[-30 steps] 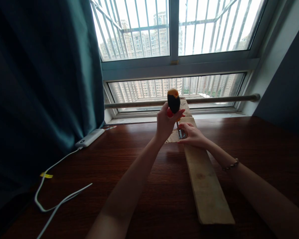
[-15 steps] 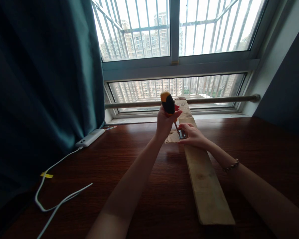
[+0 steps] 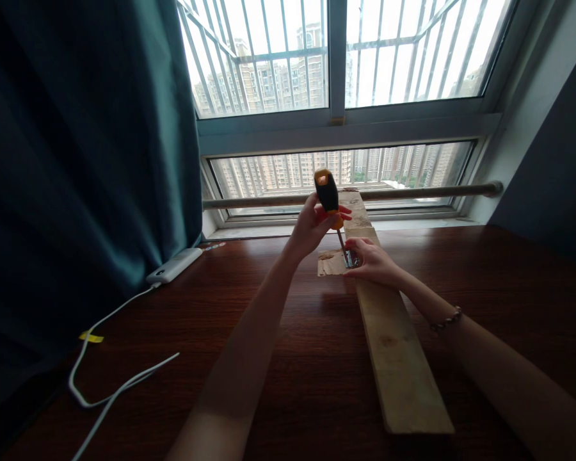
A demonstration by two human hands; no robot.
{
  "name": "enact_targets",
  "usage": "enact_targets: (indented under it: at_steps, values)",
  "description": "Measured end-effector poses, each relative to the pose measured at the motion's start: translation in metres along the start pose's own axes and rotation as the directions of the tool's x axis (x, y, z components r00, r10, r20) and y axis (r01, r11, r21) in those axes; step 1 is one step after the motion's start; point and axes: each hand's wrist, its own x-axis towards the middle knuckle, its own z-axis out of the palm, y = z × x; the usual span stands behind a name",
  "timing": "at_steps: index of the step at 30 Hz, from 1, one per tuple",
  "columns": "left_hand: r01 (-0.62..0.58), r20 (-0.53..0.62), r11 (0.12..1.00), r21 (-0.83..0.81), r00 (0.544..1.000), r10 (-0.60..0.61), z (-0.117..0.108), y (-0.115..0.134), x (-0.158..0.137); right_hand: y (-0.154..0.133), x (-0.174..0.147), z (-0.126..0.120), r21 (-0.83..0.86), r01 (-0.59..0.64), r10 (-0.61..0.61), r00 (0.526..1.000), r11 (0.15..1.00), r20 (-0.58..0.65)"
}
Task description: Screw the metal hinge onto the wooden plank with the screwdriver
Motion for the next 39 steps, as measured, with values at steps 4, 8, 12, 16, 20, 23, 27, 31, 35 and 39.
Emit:
enact_targets:
  at_steps: [4, 8, 12, 16, 20, 23, 27, 31, 35, 39]
  values:
    - [-0.047, -0.003, 0.999, -0.016, 0.999, 0.047, 0.003, -0.011, 0.001, 0.0, 0.0, -0.001, -0.002, -0.01, 0.01, 1.0, 1.0, -0.001]
    - [-0.109, -0.052, 0.987, 0.121, 0.992, 0.116, 0.008, -0.025, 0.002, 0.0, 0.001, -0.001, -0.028, 0.003, -0.003, 1.0, 1.0, 0.0]
    - [-0.093, -0.125, 0.993, 0.078, 0.987, 0.103, 0.007, -0.03, 0.003, 0.0, 0.002, -0.001, -0.036, 0.018, -0.018, 1.0, 0.999, 0.0]
    - [-0.114, -0.16, 0.993, 0.014, 0.981, 0.114, 0.002, -0.031, 0.004, 0.001, 0.002, -0.001, -0.032, 0.014, -0.015, 1.0, 0.999, -0.008]
    - [-0.074, -0.047, 0.996, 0.059, 0.996, 0.077, 0.001, -0.024, 0.002, 0.002, 0.002, 0.0, -0.01, 0.005, -0.005, 1.0, 1.0, -0.007]
    - [-0.05, 0.105, 0.994, 0.102, 0.994, 0.039, 0.005, -0.016, -0.001, 0.001, 0.002, 0.0, 0.002, -0.002, 0.002, 1.0, 1.0, 0.001]
    - [-0.115, 0.218, 0.99, 0.084, 0.971, 0.094, 0.013, -0.018, -0.003, -0.001, 0.002, -0.001, 0.014, 0.008, -0.008, 1.0, 1.0, 0.004]
    - [-0.157, 0.129, 0.984, 0.09, 0.981, 0.144, 0.019, -0.03, -0.003, 0.0, 0.003, -0.001, 0.005, 0.011, -0.011, 1.0, 1.0, 0.001]
    - [-0.134, 0.028, 0.985, 0.113, 0.991, 0.131, 0.02, -0.032, -0.003, 0.004, 0.003, 0.001, -0.015, 0.018, -0.018, 1.0, 1.0, -0.002]
    - [-0.135, 0.013, 0.988, 0.08, 0.991, 0.134, 0.015, -0.036, -0.002, 0.004, 0.003, 0.001, -0.022, 0.021, -0.021, 1.0, 1.0, -0.002]
